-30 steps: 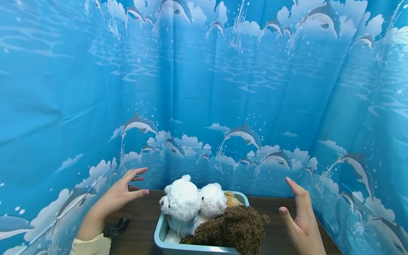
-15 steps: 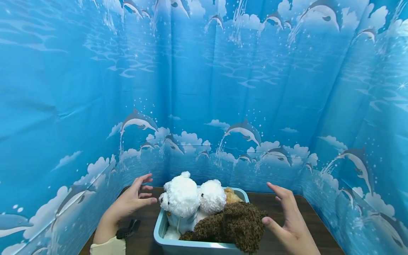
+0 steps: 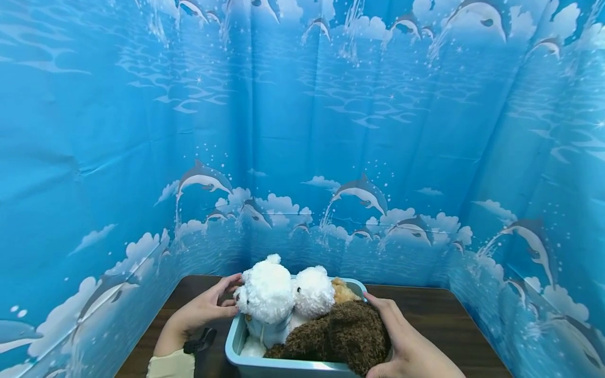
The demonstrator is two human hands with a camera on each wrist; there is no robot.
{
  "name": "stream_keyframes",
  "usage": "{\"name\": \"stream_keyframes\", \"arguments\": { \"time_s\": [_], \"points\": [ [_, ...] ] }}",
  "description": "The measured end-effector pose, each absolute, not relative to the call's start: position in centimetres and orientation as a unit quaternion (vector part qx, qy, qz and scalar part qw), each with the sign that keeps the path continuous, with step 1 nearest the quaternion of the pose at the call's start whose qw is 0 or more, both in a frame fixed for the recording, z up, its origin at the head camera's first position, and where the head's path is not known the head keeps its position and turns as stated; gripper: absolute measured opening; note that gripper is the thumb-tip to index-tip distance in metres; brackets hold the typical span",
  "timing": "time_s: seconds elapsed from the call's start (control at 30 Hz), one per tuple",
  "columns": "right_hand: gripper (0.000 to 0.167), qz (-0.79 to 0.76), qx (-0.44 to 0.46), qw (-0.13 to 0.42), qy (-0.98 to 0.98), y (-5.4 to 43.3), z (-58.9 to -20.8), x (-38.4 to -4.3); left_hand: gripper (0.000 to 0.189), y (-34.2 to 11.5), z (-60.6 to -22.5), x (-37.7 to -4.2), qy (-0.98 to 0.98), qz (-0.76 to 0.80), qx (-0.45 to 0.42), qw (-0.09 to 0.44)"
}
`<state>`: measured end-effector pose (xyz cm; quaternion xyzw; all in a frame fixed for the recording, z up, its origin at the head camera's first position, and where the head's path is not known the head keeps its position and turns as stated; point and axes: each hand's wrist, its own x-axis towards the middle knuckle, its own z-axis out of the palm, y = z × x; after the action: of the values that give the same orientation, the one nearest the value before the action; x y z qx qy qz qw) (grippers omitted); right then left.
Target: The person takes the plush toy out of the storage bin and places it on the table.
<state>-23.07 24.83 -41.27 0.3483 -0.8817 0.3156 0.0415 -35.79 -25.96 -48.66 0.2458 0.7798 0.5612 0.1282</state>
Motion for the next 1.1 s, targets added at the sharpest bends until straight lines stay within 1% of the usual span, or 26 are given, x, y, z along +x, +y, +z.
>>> {"name": "stream_keyframes", "arguments": {
  "time_s": [0.2,0.37,0.5,0.63,0.7,0.8,0.93,1.0,1.1],
  "points": [
    [0.134,0.298,0.352,0.039,-0.887,25.0,-41.8,-23.2,0.085,-25.3,-49.9,-36.7,0.781,0.557,0.242,0.147],
    [0.133,0.305,0.344,0.009,-0.888,25.2,-41.8,-23.2,0.083,-24.3,-50.4,-37.2,0.755,0.589,0.236,0.165],
    [0.132,0.323,0.325,-0.02,-0.889,25.3,-41.6,-23.3,0.089,-23.7,-50.8,-37.5,0.75,0.604,0.22,0.153],
    [0.132,0.328,0.304,-0.038,-0.894,25.3,-41.6,-23.5,0.095,-23.5,-51.1,-37.5,0.754,0.609,0.2,0.143],
    [0.131,0.328,0.292,-0.045,-0.897,25.3,-41.6,-23.5,0.094,-23.7,-51.1,-37.5,0.756,0.608,0.199,0.141],
    [0.123,0.333,0.279,-0.047,-0.9,25.0,-41.6,-23.7,0.09,-23.9,-51.1,-37.4,0.756,0.609,0.198,0.137],
    [0.118,0.325,0.286,-0.018,-0.901,24.5,-41.4,-23.6,0.086,-24.3,-51.0,-37.3,0.753,0.613,0.201,0.134],
    [0.118,0.315,0.298,0.006,-0.901,24.2,-41.3,-23.5,0.086,-24.3,-51.0,-37.2,0.752,0.613,0.203,0.133],
    [0.12,0.302,0.326,0.057,-0.894,23.9,-41.0,-23.2,0.087,-24.3,-50.9,-37.3,0.752,0.613,0.204,0.133]
  ]
}}
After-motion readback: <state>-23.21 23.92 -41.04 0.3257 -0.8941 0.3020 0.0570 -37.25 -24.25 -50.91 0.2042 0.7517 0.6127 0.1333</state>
